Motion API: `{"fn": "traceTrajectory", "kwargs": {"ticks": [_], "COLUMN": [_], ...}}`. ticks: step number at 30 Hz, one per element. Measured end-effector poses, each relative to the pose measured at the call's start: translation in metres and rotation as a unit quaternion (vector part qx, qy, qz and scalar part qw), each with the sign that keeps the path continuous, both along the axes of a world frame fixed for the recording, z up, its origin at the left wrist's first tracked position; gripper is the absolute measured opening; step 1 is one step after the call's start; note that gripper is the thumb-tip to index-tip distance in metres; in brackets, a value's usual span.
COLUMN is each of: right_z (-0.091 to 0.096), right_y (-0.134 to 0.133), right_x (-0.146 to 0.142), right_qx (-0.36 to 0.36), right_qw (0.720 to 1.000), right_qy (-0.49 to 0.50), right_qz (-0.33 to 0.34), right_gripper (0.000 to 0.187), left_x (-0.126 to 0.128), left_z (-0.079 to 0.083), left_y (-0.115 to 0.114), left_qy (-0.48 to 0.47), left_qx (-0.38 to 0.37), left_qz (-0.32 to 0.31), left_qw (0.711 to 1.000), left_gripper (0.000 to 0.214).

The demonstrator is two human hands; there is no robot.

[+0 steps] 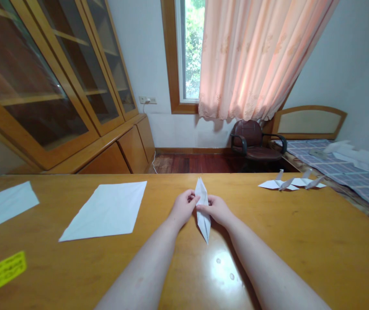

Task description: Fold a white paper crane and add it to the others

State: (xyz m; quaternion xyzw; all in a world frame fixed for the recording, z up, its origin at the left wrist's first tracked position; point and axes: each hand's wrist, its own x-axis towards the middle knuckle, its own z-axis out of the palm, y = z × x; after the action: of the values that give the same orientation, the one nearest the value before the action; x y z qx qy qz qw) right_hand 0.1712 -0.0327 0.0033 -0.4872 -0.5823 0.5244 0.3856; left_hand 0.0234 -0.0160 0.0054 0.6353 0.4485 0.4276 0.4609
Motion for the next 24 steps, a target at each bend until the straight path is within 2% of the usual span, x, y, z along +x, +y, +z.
{"fn": "traceTrajectory", "kwargs": {"ticks": [4,8,17,24], "right_z": [0.0020,0.0007,-0.0044,-0.0022], "right_y": [-0.0012,-0.0027,-0.0012,-0.0016], "right_x": [0.0004,0.0003,0.0011,-0.0019], "right_qx": [-0.011,-0.022,0.002,-0.017], "right_qw": [1.000,1.000,0.999,1.000], "right_qy": [0.028,0.010,-0.042,-0.015], "right_qz": [0.005,0.006,0.004,-0.011], "right_gripper": [0.033,0.032,0.029,0.029], "left_x": [-0.0001,-0.0002,0.0003,-0.0004], "left_z": [0.0037,0.0055,-0.0005,-0.0013], "left_y": [-0.0024,-0.0034,-0.0010,-0.0001], "left_qy": [-0.011,-0.012,0.012,0.004], "left_qx": [0.012,0.017,0.021,0.025], "left_qz": [-0.004,-0.007,0.001,0.002], "left_qw": [1.000,1.000,1.000,1.000], "left_gripper": [0.019,0.019,0.018,0.019]}}
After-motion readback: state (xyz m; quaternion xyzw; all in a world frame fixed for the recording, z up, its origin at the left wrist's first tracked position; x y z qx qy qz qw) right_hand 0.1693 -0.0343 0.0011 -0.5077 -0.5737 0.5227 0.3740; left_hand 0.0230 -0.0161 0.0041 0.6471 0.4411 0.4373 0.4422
